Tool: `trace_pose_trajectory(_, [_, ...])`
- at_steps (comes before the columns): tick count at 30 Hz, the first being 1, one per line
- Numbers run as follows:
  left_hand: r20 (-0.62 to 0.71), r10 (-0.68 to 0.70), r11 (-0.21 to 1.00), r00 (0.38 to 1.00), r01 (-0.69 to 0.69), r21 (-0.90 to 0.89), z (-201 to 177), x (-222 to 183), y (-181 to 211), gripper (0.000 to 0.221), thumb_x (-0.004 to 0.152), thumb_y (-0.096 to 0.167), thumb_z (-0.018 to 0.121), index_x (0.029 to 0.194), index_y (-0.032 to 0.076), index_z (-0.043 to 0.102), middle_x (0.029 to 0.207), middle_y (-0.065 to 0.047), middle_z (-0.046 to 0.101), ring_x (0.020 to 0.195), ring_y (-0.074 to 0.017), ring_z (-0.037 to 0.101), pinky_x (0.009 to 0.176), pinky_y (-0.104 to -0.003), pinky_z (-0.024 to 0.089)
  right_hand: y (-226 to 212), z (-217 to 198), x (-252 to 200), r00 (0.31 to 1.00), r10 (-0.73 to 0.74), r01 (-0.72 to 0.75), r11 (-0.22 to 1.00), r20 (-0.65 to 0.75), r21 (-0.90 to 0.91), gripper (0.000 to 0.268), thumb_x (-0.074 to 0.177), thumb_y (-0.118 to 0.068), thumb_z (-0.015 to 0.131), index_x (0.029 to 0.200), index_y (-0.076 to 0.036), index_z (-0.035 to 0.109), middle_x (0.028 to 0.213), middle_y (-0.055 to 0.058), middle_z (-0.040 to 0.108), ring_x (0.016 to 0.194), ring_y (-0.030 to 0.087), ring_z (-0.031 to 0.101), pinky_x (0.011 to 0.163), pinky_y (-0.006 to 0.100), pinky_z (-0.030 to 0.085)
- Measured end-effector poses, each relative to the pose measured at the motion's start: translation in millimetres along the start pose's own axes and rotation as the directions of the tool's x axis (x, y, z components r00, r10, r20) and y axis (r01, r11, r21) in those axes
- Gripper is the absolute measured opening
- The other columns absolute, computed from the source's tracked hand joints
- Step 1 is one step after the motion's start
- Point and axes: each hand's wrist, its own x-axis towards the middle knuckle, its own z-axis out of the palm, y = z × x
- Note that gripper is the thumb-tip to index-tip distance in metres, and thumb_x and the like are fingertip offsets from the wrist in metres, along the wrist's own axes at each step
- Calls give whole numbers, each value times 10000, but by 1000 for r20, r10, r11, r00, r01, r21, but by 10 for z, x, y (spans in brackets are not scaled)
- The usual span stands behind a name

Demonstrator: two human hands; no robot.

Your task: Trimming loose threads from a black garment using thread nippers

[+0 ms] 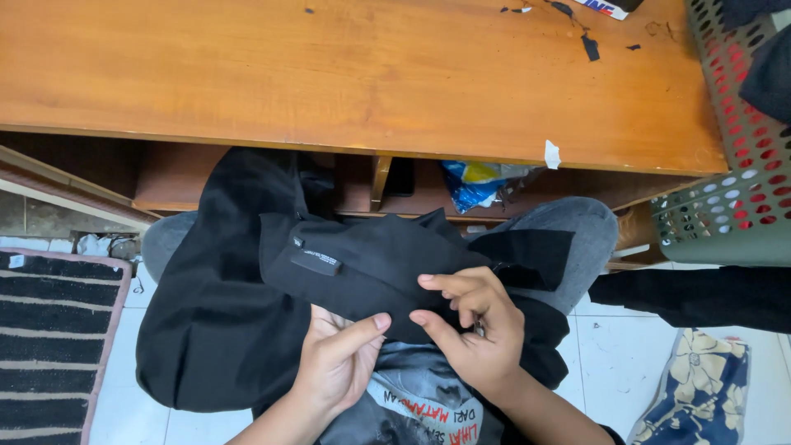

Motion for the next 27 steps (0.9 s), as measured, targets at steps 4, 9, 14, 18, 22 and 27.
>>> trace_pose_trajectory(4, [-140,-38,994,989,51,96,-57,-32,-68,740,599,-215,500,1241,100,309,1191,-180,496,1074,-273,482,894,-377,392,-32,52,105,997,-61,64,995,42,-75,374,714,-41,661,584,-109,317,811,36,647,626,140,533,541,202,442])
trace_pose_trajectory(9, [-107,-10,991,994,25,134,-90,-35,-137,676,614,-209,514,1196,81,330,1145,-183,524,1052,-259,503,898,-362,395,-28,43,125,981,-184,194,955,64,-226,295,783,-41,563,591,-91,345,733,22,613,603,158,531,537,203,427])
trace_pose_trajectory(14, [-161,-15,990,987,37,139,-65,-61,-146,689,601,-211,520,1200,75,337,1144,-183,531,1037,-250,510,897,-356,388,-10,-16,67,998,-31,32,999,46,-25,273,862,-66,425,653,-112,255,688,58,525,589,142,433,563,224,373])
trace_pose_trajectory(18, [-99,-29,976,995,49,211,-69,-44,-137,697,620,-186,540,1220,89,317,1123,-161,538,1018,-248,522,860,-350,415,-9,-72,94,988,128,-134,988,89,72,259,871,-98,425,681,-135,253,673,31,507,607,131,429,608,230,363])
trace_pose_trajectory(22, [-14,-9,942,1000,13,336,-19,-46,-125,583,652,-141,572,1161,43,355,1075,-141,560,970,-204,548,801,-316,449,-16,-71,245,994,66,-65,998,89,-6,255,880,-56,386,678,-125,247,672,27,488,615,127,411,603,221,341])
trace_pose_trajectory(27, [50,3,931,999,-21,363,90,-40,-44,667,660,-133,540,1249,61,294,1198,-105,465,1030,-187,490,768,-296,438,41,-29,416,997,-70,72,988,16,-137,199,847,3,371,694,-93,286,784,76,452,718,167,434,671,258,365])
